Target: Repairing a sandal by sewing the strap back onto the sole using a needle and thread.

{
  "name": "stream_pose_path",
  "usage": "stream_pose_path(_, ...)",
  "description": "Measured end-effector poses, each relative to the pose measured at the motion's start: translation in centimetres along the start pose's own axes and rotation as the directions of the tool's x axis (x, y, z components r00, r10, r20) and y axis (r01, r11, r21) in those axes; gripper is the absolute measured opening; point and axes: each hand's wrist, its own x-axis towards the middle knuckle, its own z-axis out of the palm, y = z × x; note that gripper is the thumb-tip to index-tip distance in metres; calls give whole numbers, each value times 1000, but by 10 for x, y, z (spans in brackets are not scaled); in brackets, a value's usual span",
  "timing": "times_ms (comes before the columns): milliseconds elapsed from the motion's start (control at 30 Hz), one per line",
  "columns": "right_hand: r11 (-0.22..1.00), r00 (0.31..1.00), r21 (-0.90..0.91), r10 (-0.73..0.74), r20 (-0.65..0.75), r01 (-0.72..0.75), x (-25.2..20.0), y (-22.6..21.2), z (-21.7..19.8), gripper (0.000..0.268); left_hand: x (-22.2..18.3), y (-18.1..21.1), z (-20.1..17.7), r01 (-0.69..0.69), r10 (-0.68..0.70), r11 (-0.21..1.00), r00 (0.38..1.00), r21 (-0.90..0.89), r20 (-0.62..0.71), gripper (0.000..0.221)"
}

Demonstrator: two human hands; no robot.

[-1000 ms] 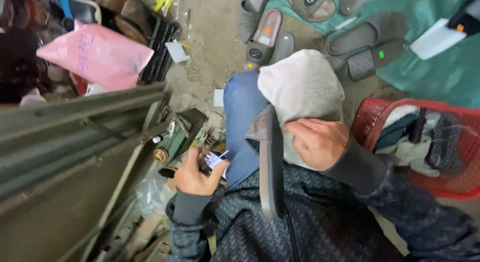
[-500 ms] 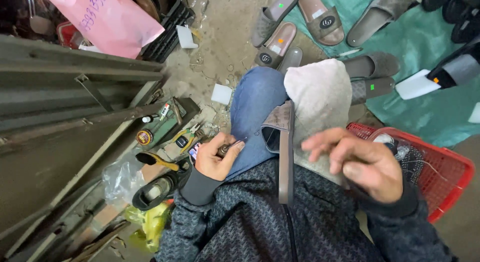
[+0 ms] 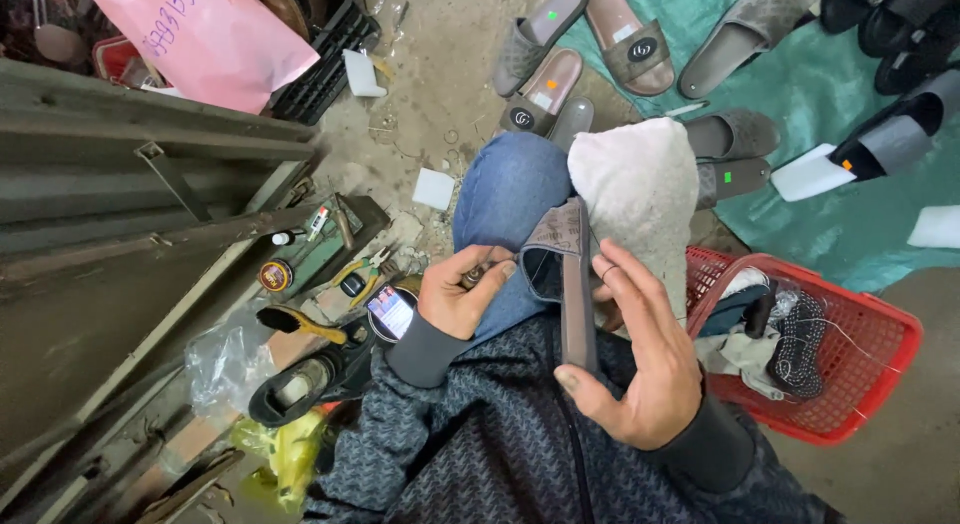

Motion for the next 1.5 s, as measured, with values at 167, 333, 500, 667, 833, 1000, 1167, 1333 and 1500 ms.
stream_pose_path(167,999,997,-12,-49,-60,49,-2,11,7,71,0,8,7,173,-154,827,985,-535,81,12)
stream_pose_path(333,990,988,-138,-46,-144,26,2,-14,15,73,4,9,17,172,-24,568,981,-805,192,9)
stream_pose_path(500,957,971,-289,-77,-225,9,5,-15,26,79,4,53,9,289,92,657,886,-696,454,19)
stream_pose_path(667,987,955,-143,-115,-273,78,16,-6,7,64,-18,77,34,-401,465,804,884,440,-45,37)
stream_pose_path(833,997,954,-4,-72,-290,74,19,21,-8,64,-6,71,34,-444,549,686,836,576,-9,34)
stream_pose_path(1000,985,940,85,-112,-322,147,24,31,-11,57,-5,67,35,-440,579,608,815,660,10,22)
stream_pose_path(1167,978,949,133,-119,-291,163,18,36,-11,57,-6,54,31,-338,511,662,857,669,-72,19)
stream_pose_path(1333,977,949,137,-116,-292,162,15,28,-6,59,-2,27,31,-231,386,755,913,614,-131,26)
stream_pose_path(1500,972,939,137,-142,-313,193,12,30,-1,55,10,33,32,-192,326,826,930,530,-171,19)
